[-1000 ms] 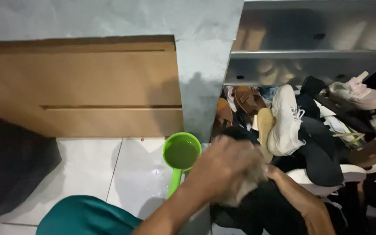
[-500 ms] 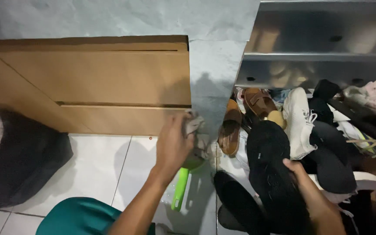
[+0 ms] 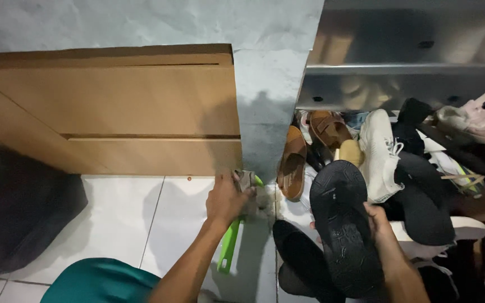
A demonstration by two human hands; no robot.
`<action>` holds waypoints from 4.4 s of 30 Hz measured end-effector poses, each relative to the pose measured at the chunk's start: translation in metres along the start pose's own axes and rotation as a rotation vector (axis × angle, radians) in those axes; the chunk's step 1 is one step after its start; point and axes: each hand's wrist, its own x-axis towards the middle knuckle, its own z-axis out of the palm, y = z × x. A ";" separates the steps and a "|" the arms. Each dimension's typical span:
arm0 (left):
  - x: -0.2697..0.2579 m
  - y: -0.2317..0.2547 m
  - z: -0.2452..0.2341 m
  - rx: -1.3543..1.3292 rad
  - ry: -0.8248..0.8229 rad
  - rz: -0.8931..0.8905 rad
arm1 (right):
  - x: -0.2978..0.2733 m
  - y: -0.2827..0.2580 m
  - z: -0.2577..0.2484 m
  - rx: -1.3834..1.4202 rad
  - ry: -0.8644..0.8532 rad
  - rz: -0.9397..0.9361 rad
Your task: The person sits on the floor and wipes a black sneaker with a cloth dipped in a green cup of liquid. They then place the shoe on a transparent shoe rack and proceed to wipe a black slip-on shoe with the same cloth.
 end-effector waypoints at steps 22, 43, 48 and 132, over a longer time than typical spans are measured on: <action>-0.021 -0.110 0.010 0.583 -0.216 -0.125 | 0.018 0.025 0.034 -0.022 -0.082 0.141; -0.108 0.081 0.011 -1.011 -0.565 0.229 | -0.305 -0.253 0.303 0.429 0.189 -0.101; -0.088 0.145 -0.020 -1.312 -0.445 0.094 | -0.324 -0.345 0.328 0.321 0.253 -0.030; 0.150 0.572 -0.174 0.383 1.287 1.617 | -0.089 -0.911 0.275 0.521 -0.284 -0.569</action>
